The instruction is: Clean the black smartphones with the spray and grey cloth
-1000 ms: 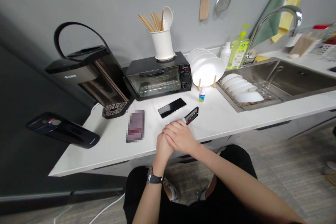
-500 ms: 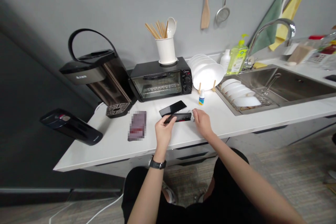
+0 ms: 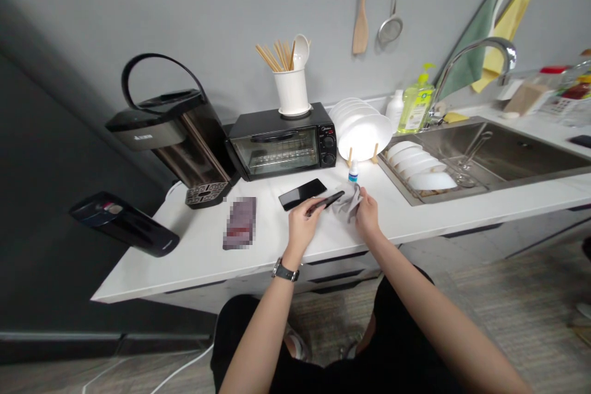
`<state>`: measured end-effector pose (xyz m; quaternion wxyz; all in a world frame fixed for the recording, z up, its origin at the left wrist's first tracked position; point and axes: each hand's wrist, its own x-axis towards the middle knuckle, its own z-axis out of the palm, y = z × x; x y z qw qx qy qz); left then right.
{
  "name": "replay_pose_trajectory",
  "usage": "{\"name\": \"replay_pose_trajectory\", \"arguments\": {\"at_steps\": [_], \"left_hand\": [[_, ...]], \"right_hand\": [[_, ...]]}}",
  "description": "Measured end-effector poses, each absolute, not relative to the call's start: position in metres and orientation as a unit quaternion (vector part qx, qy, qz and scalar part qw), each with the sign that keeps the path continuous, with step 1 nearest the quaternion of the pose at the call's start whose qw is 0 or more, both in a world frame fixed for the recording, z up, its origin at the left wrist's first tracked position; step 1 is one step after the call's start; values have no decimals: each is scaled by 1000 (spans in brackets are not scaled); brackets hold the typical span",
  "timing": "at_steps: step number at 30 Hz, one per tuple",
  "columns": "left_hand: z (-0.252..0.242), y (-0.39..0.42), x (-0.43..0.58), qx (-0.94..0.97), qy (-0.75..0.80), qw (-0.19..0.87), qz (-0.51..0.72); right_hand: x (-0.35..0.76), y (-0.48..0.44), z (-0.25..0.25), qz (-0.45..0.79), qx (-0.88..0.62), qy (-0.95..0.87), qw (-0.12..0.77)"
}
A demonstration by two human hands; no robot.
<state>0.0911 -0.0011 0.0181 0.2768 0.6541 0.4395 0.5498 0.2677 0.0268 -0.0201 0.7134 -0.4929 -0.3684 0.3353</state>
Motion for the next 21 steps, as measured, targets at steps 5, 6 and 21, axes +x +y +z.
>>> {"name": "replay_pose_trajectory", "arguments": {"at_steps": [5,6,21], "left_hand": [[15,-4,84,622,485,237,567],[15,-6,84,623,490,222,568],[4,-5,89,728,510,202,412]], "right_hand": [[270,24,-18,336,-489,-369,716],[269,21,-17,334,-491,-379,710],[258,10,76,122,-473,-520,701]]}}
